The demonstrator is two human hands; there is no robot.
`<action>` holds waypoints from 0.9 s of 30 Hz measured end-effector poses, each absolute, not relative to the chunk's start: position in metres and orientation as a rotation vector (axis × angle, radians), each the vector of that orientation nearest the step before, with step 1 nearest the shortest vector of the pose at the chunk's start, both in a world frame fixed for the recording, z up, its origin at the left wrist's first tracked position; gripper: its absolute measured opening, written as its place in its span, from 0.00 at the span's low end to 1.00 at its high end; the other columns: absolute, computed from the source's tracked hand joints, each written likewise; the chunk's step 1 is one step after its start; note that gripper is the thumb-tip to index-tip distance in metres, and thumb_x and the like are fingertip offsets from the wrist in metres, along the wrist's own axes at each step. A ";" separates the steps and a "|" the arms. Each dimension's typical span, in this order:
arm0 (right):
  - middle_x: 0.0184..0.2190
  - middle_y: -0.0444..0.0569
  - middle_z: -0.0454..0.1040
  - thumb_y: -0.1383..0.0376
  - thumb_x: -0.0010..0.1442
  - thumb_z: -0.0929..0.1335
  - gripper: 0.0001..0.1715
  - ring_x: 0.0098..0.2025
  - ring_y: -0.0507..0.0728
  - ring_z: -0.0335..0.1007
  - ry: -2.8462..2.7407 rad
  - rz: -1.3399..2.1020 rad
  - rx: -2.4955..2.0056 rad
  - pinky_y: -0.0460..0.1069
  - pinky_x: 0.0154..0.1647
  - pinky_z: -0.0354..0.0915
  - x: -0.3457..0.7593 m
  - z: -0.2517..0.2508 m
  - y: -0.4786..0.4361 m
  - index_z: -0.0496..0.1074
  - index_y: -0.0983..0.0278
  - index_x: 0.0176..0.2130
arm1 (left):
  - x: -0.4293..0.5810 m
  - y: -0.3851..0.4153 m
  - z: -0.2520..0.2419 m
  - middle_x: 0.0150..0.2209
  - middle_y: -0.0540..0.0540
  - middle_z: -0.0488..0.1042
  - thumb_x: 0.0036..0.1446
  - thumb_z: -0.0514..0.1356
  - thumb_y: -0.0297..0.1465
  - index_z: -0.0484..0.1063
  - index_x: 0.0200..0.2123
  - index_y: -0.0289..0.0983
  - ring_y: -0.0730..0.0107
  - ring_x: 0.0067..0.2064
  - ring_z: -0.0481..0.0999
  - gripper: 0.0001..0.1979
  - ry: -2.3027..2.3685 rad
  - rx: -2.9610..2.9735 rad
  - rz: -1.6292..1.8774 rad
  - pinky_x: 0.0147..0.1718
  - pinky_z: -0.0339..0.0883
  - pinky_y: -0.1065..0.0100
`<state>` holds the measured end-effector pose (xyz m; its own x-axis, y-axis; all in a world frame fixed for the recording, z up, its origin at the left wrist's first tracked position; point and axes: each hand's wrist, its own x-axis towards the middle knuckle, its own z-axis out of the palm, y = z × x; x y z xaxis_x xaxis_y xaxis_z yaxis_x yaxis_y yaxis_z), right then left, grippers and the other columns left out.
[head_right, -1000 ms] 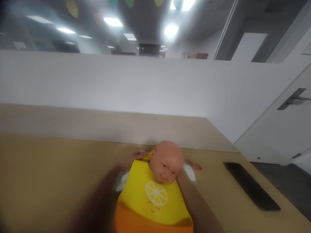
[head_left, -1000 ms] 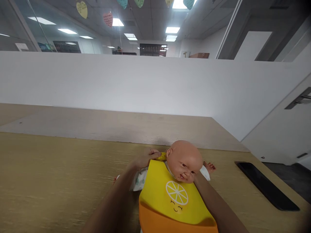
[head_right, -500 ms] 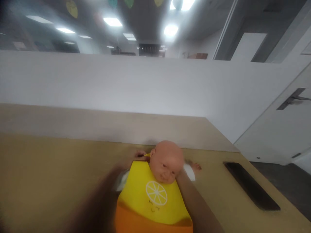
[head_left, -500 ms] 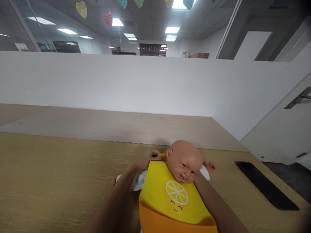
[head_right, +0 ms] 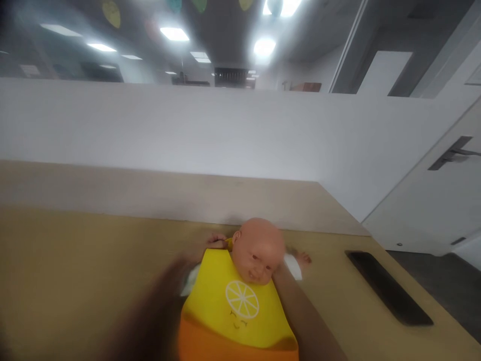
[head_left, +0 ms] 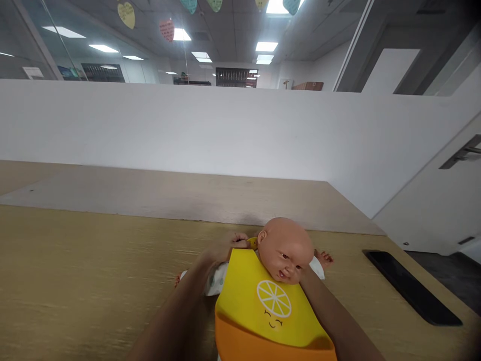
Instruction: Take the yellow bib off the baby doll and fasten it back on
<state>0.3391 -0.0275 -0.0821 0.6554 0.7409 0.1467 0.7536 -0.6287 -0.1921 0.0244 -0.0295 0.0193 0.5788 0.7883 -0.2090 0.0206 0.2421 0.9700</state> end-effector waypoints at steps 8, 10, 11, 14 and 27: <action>0.20 0.57 0.62 0.70 0.56 0.60 0.21 0.47 0.73 0.71 -1.315 0.112 -2.641 0.68 0.48 0.66 0.367 -0.087 -0.018 0.50 0.58 0.16 | 0.025 -0.031 0.023 0.20 0.56 0.63 0.42 0.70 0.43 0.67 0.25 0.36 0.78 0.22 0.59 0.19 0.833 1.250 0.625 0.23 0.46 0.71; 0.21 0.59 0.63 0.70 0.54 0.62 0.22 0.46 0.74 0.71 -1.340 0.151 -2.637 0.69 0.47 0.65 0.369 -0.086 -0.017 0.48 0.59 0.15 | 0.026 -0.031 0.024 0.20 0.56 0.63 0.41 0.70 0.42 0.66 0.24 0.37 0.78 0.22 0.58 0.19 0.836 1.262 0.650 0.23 0.46 0.72; 0.21 0.60 0.64 0.70 0.53 0.62 0.23 0.45 0.74 0.71 -1.349 0.171 -2.637 0.70 0.46 0.65 0.370 -0.085 -0.016 0.47 0.59 0.15 | 0.026 -0.032 0.025 0.20 0.56 0.62 0.40 0.70 0.42 0.66 0.24 0.37 0.78 0.22 0.58 0.19 0.831 1.268 0.668 0.24 0.46 0.72; 0.21 0.60 0.66 0.70 0.53 0.62 0.23 0.40 0.72 0.71 -1.343 0.208 -2.650 0.69 0.42 0.66 0.371 -0.079 -0.015 0.48 0.60 0.14 | 0.028 -0.034 0.027 0.20 0.57 0.62 0.40 0.70 0.41 0.65 0.22 0.37 0.79 0.22 0.57 0.19 0.827 1.272 0.708 0.24 0.46 0.72; 0.26 0.47 0.68 0.72 0.63 0.64 0.14 0.39 0.56 0.69 -1.313 0.182 -2.609 0.56 0.45 0.68 0.344 -0.055 -0.032 0.65 0.65 0.25 | 0.027 -0.036 0.033 0.20 0.55 0.69 0.39 0.74 0.47 0.71 0.24 0.36 0.79 0.21 0.63 0.23 0.842 1.113 0.721 0.22 0.52 0.73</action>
